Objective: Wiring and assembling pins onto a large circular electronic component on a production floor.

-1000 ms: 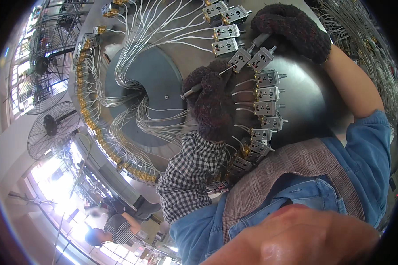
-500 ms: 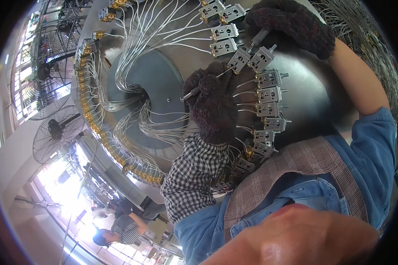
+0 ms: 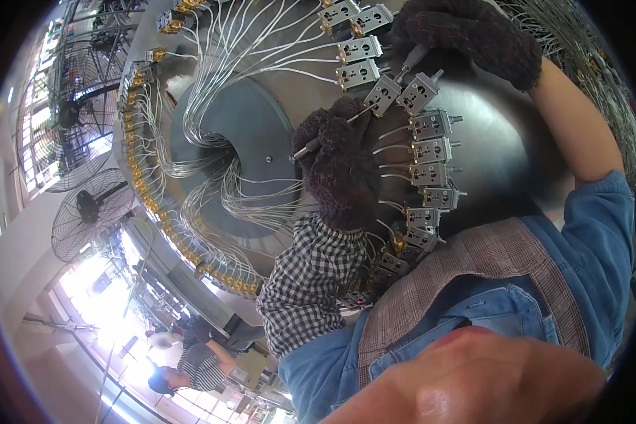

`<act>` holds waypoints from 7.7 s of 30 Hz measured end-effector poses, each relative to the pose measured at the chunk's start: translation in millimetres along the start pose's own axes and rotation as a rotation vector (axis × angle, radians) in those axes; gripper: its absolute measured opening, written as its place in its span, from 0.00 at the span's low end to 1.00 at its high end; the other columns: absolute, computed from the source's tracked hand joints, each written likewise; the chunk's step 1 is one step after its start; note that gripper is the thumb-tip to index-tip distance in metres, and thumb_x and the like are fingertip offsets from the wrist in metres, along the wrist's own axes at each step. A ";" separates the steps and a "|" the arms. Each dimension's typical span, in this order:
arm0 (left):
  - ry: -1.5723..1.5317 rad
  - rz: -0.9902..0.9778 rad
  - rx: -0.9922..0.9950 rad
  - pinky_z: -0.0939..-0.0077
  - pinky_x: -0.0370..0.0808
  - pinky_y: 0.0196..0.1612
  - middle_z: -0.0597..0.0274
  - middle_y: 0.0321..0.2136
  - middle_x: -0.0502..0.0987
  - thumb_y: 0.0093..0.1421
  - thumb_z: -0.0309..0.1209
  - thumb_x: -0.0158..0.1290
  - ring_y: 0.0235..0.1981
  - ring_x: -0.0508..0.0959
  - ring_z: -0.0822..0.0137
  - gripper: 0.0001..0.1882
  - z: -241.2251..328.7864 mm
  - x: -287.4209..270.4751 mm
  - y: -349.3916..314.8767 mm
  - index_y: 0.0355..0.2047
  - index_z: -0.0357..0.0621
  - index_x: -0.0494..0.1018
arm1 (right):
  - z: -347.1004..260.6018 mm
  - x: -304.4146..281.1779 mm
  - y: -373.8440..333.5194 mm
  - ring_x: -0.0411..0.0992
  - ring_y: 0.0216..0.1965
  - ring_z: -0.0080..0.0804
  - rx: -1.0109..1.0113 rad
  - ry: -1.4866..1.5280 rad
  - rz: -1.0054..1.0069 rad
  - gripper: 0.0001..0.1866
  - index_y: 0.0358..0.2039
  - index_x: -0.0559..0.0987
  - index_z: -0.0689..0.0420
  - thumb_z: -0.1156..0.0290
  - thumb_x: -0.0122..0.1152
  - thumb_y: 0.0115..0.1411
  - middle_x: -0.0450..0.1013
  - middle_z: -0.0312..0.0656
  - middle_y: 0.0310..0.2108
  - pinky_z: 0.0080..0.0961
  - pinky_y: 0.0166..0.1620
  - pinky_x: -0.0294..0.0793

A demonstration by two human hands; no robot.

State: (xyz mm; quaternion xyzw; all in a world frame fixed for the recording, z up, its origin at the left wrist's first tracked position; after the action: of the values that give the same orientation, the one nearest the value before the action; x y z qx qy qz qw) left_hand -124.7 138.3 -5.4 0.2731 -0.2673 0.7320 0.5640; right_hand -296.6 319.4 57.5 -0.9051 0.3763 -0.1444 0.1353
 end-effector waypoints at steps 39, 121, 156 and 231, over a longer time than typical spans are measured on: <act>-0.050 0.019 0.022 0.58 0.63 0.62 0.61 0.52 0.70 0.63 0.37 0.53 0.57 0.68 0.59 0.14 -0.9 -1.0 -1.1 0.46 0.49 0.68 | -3.0 8.1 3.8 0.78 0.32 0.28 -0.466 -0.410 -0.006 0.11 0.40 0.77 0.60 0.69 0.58 0.60 0.78 0.41 0.34 0.23 0.33 0.78; 0.167 0.315 -0.171 0.75 0.65 0.19 0.63 0.22 0.67 0.61 0.45 0.54 0.22 0.67 0.68 0.17 3.6 43.6 0.1 0.37 0.45 0.68 | 7.6 -12.8 -32.4 0.78 0.28 0.30 0.006 0.071 0.188 0.09 0.43 0.75 0.61 0.72 0.54 0.63 0.78 0.44 0.31 0.17 0.23 0.75; 0.122 0.196 -0.164 0.68 0.72 0.35 0.60 0.33 0.73 0.61 0.49 0.53 0.32 0.73 0.61 0.20 2.0 31.4 -0.2 0.43 0.48 0.66 | 9.8 -16.1 -21.0 0.75 0.39 0.26 -0.108 0.047 0.141 0.12 0.43 0.77 0.62 0.72 0.60 0.61 0.77 0.41 0.38 0.25 0.44 0.76; 0.147 0.179 -0.295 0.63 0.73 0.45 0.55 0.38 0.76 0.63 0.39 0.50 0.41 0.75 0.60 0.16 6.0 29.0 -6.6 0.46 0.42 0.66 | 11.7 -14.9 -22.7 0.79 0.32 0.31 -0.147 0.075 0.097 0.10 0.41 0.76 0.61 0.69 0.58 0.62 0.78 0.43 0.32 0.24 0.35 0.78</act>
State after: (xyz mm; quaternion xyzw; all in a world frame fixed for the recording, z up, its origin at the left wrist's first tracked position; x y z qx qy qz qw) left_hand -124.0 155.3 19.7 0.1084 -0.3531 0.7502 0.5484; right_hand -287.8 347.2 52.4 -0.8873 0.4341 -0.1436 0.0609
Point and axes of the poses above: each hand's wrist, its own y-axis towards the middle knuckle, its own x-axis out of the palm, z = x × y, the point moved 1 cm from there along y, towards the middle knuckle
